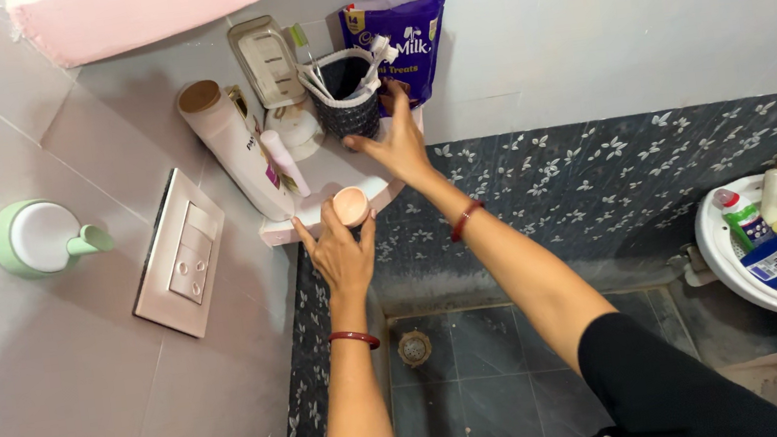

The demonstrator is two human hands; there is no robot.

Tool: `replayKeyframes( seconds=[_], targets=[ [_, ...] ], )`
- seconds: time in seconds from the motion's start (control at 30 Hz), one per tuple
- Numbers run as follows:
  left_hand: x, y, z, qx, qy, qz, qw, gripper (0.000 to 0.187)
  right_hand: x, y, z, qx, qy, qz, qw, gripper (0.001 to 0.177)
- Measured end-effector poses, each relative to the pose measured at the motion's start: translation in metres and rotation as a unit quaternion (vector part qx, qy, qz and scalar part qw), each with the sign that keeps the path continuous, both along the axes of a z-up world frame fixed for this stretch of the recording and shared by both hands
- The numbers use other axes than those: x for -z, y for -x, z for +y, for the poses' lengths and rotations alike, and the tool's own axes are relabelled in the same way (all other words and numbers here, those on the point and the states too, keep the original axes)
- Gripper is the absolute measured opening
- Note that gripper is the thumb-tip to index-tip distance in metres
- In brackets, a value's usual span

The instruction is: The person transfers various toiletries and personal care items from a wall-mounted corner shelf into a white plastic basin on the floor. They handle bottles, tubes, a chocolate bar, a cup, and a toothbrush holder one by one, placing them into the basin.

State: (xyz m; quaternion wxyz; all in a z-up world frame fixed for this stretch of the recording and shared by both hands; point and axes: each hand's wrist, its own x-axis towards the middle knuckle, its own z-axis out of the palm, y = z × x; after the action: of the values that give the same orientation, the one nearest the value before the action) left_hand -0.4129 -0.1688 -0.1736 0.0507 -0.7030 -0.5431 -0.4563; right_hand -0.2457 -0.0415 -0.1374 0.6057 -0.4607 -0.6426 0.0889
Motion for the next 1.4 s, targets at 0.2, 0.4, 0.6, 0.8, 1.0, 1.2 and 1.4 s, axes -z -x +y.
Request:
replayKeyframes(
  seconds=[0.2,0.4,0.6,0.8,1.0,1.2,1.4],
  targets=[
    [0.012,-0.001,0.006,-0.011,-0.022,0.017,1.000,0.071,-0.014,0.029,0.021,0.057,-0.010,0.020,0.998,0.140],
    [0.021,0.000,0.012,-0.011,-0.020,0.017,1.000,0.070,-0.025,0.021,0.003,0.078,0.027,0.034,0.996,0.134],
    [0.028,0.001,0.014,-0.020,-0.035,0.021,0.999,0.071,-0.021,-0.023,-0.053,0.100,0.051,0.054,0.992,0.129],
    [0.033,0.006,0.014,-0.037,-0.069,0.061,0.995,0.077,0.001,-0.103,-0.114,0.157,0.005,0.063,0.986,0.125],
    [0.016,-0.001,0.002,-0.021,0.077,-0.043,0.996,0.070,0.036,-0.185,-0.191,0.241,0.015,0.091,0.966,0.123],
    [0.029,-0.091,0.004,0.137,-0.041,-0.048,0.989,0.083,0.091,-0.261,-0.264,0.328,0.038,0.118,0.936,0.123],
    [0.037,-0.237,0.009,0.328,-0.071,0.026,0.942,0.077,0.141,-0.326,-0.340,0.430,0.059,0.106,0.895,0.122]
  ],
)
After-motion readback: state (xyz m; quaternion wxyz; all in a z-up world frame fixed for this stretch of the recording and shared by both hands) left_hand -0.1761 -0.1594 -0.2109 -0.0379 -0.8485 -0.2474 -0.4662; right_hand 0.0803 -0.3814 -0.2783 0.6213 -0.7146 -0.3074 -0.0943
